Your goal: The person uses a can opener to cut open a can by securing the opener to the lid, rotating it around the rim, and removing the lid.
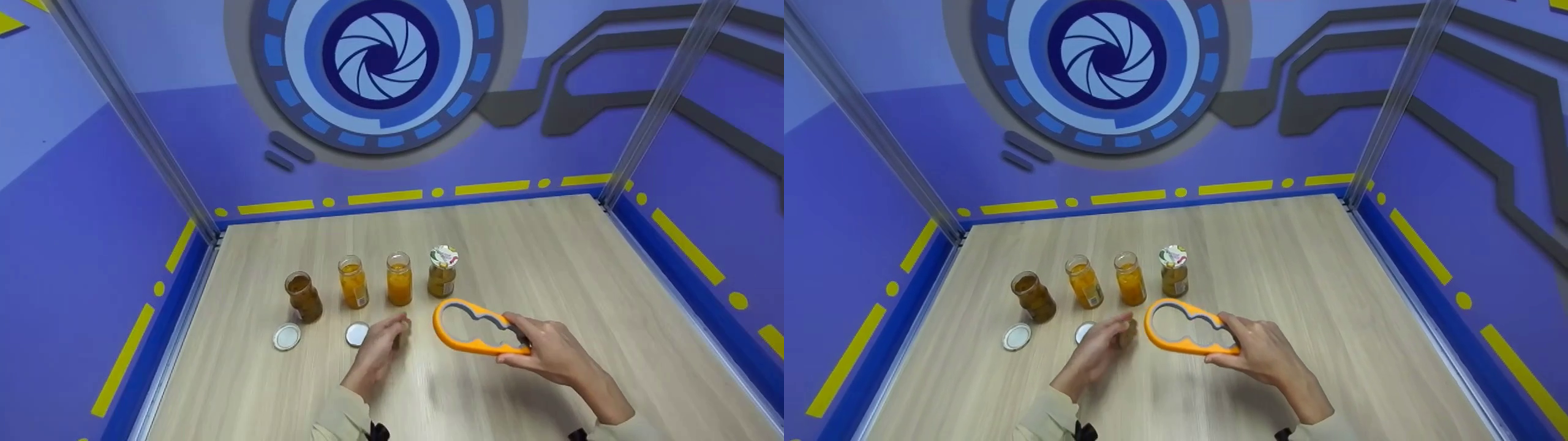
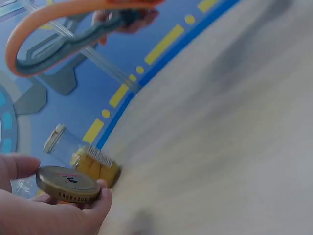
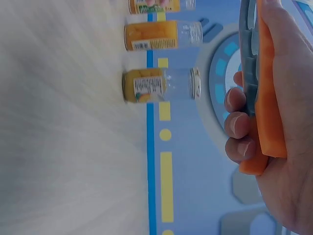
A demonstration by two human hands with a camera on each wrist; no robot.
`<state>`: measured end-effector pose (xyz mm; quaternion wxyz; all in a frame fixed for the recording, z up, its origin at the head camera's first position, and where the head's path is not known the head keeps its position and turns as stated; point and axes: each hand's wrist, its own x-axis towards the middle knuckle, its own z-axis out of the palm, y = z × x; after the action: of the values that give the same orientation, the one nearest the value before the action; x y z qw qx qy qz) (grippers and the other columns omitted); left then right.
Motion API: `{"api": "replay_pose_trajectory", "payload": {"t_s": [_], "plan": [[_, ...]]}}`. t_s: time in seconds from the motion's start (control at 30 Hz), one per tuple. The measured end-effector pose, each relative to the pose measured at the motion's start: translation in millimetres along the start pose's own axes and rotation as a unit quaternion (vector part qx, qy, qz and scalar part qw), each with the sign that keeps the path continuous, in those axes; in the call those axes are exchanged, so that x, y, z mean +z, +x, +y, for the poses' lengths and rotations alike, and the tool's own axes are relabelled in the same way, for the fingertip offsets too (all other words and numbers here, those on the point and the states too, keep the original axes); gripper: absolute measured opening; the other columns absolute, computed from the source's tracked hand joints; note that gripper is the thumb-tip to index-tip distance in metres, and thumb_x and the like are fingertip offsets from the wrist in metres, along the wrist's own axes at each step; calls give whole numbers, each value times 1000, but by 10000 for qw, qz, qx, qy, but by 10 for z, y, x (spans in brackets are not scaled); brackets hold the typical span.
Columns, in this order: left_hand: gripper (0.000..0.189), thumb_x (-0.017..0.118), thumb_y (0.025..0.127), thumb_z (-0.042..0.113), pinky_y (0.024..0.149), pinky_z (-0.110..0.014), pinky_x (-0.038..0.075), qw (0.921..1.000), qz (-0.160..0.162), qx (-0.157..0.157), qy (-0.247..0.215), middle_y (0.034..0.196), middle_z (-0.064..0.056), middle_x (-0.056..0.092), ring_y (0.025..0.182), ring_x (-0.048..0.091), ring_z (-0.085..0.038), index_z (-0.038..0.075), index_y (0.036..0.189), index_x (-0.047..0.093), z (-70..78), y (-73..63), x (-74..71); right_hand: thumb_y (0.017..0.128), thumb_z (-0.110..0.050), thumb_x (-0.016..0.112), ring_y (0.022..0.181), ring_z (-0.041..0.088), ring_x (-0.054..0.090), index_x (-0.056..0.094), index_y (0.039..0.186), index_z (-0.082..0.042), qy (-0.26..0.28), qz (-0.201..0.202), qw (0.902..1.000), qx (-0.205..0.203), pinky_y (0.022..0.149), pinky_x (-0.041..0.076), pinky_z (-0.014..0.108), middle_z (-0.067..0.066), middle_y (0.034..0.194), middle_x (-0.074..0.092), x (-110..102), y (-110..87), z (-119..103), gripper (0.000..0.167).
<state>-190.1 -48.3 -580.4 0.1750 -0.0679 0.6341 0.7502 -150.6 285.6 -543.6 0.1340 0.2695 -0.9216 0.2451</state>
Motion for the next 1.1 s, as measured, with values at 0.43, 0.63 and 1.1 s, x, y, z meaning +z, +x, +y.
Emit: {"api": "replay_pose_trajectory", "payload": {"t_s": [0.43,0.63,1.1], "plan": [[56,85,87,21,109,-48,44,8954,1463,1518,3922,128,-10,56,128,53,-30,0,133,62,-100,284,126,75,-50,89,55,-3,39,67,126,-11,69,161,9996,201,49,38,20,-21,72,44,-97,-59,131,67],[58,87,85,29,100,-44,47,8380,1246,1608,5064,123,-9,58,117,54,-28,3,131,64,-229,378,123,76,-49,89,55,-3,39,67,126,-11,101,139,9993,329,50,38,20,-21,71,44,-98,-78,156,67],[55,85,83,42,90,-45,40,7588,1324,1917,6082,109,-9,59,104,51,-29,7,122,67,-340,435,58,75,-48,90,56,-1,38,67,124,-13,-182,185,9981,561,50,35,21,-21,70,42,-155,-173,225,65]]}}
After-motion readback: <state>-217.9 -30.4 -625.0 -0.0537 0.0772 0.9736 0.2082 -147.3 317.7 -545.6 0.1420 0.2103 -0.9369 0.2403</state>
